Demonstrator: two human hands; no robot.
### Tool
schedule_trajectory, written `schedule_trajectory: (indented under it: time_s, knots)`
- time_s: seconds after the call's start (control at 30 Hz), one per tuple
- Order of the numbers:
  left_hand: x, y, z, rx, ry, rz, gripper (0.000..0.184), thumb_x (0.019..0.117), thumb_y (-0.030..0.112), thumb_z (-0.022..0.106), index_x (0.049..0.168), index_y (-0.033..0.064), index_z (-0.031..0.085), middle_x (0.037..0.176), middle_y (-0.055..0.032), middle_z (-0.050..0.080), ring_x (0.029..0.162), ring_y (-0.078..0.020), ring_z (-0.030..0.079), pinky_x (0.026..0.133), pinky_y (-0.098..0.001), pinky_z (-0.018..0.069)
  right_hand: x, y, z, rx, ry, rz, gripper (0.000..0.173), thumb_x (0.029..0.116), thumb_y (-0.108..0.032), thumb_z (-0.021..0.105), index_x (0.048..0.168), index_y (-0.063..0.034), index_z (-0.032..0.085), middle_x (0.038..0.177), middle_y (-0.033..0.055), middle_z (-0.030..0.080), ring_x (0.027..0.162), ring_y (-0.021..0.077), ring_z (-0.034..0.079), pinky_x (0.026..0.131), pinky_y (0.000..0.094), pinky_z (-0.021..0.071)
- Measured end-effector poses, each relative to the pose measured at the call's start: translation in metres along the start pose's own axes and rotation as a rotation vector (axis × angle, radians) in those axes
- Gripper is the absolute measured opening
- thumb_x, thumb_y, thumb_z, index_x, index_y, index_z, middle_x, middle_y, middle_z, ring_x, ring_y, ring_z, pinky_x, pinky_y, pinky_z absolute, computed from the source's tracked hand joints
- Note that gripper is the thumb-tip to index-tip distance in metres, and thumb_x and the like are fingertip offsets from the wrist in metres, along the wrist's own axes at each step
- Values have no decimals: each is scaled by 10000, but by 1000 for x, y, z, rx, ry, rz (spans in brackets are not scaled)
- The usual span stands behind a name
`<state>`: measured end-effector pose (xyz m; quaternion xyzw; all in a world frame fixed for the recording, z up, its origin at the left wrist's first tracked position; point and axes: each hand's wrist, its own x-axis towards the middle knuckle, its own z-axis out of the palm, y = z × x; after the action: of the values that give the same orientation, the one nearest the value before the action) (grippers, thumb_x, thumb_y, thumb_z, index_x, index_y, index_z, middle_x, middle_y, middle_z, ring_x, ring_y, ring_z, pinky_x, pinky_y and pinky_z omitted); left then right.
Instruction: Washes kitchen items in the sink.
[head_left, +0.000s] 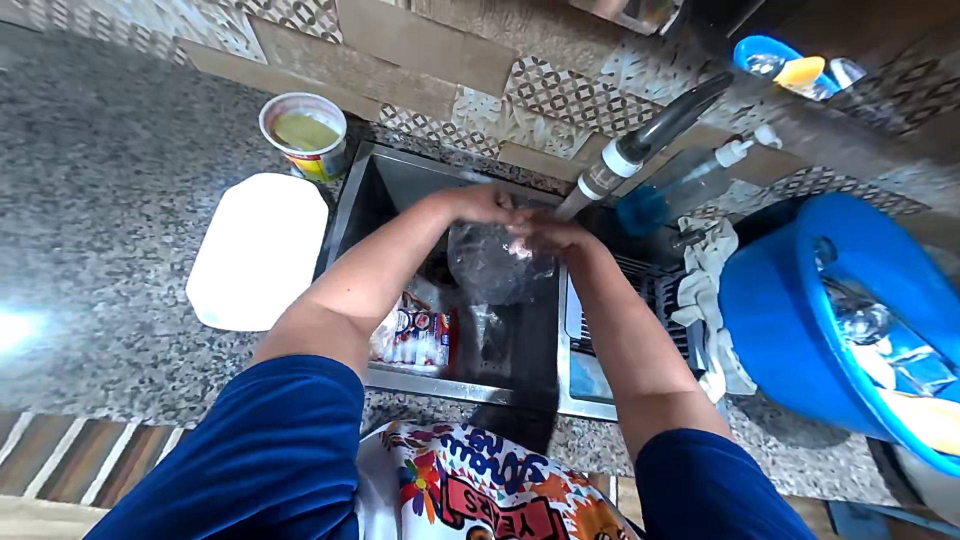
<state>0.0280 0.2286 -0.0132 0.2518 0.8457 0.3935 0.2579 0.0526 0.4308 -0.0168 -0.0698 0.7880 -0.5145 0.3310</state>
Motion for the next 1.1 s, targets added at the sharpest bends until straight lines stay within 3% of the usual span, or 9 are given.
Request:
schedule_trajectory:
  time_s: [0.13, 0.23, 0.33, 0.4, 0.5, 0.57, 0.77, 0.9, 1.1]
  knots:
    - [-37, -21, 13, -108, -131, -133, 438, 1012, 306, 671, 1242, -64, 629, 1099, -211, 699, 960, -271, 710, 938, -448, 566, 12, -11, -7, -237, -101, -33, 212, 957, -76, 652, 1124, 55, 673, 755, 40, 681, 601, 67, 618, 618, 246, 561]
    - [-55, -23, 53, -166, -40, -6, 325, 1010, 223, 672, 1083, -93, 647, 941, -179, 691, 826, -213, 673, 836, -396, 562, 1, -19, -7, -422, -57, -85, 166, 889, -53, 753, 998, 61, 704, 861, 101, 694, 757, 132, 643, 783, 345, 559]
    - [-56, -19, 94, -285, 125, 47, 295, 1011, 210, 674, 1025, -84, 649, 896, -170, 671, 814, -218, 641, 825, -412, 539, -21, -1, -4, -444, 139, -143, 363, 827, -120, 841, 1135, 12, 702, 1211, 207, 654, 1143, 306, 614, 1009, 531, 487]
    - [-50, -17, 115, -328, 217, 58, 294, 1017, 234, 663, 984, -58, 652, 874, -160, 652, 811, -238, 626, 811, -447, 523, -39, 29, 14, -186, 349, -162, 646, 832, -108, 823, 1396, 24, 535, 1407, 204, 568, 1297, 281, 558, 1092, 479, 476]
    - [-45, -4, 142, -264, 286, 14, 223, 1008, 176, 649, 1035, -43, 681, 950, -208, 688, 917, -335, 673, 865, -551, 530, -61, 64, 56, 303, 476, 8, 844, 1001, -335, 603, 1641, -277, 56, 1508, 174, 455, 1174, 294, 609, 894, 500, 564]
    - [-42, 1, 158, -141, 233, -19, 228, 987, 113, 631, 1154, -26, 702, 1107, -230, 710, 1080, -377, 680, 974, -583, 519, -61, 78, 69, 426, 546, 52, 961, 967, -373, 675, 1633, -346, -18, 1507, 218, 440, 1121, 373, 625, 835, 560, 569]
    - [-43, 0, 177, 109, 35, 9, 294, 1021, 187, 588, 1179, -49, 661, 1198, -249, 655, 1148, -401, 640, 991, -580, 494, -60, 94, 84, 417, 710, 137, 1023, 872, 2, 674, 1645, -264, 60, 1548, 228, 394, 1211, 378, 575, 884, 572, 541]
    - [-49, -24, 160, -76, 10, 92, 453, 1111, 343, 450, 1182, -49, 666, 1145, -257, 682, 1122, -389, 656, 1006, -580, 484, -69, 85, 86, 553, 741, 249, 845, 967, -29, 561, 1631, -307, 118, 1358, 238, 512, 912, 348, 633, 658, 520, 558]
    - [-49, -119, 97, -14, 364, -570, 646, 972, 351, 689, 1481, 7, 491, 1497, -299, 477, 1368, -491, 482, 1095, -685, 407, -90, 82, 89, 878, 740, 218, 649, 1030, -125, 373, 1602, -279, 108, 1206, 240, 549, 851, 392, 662, 648, 562, 571]
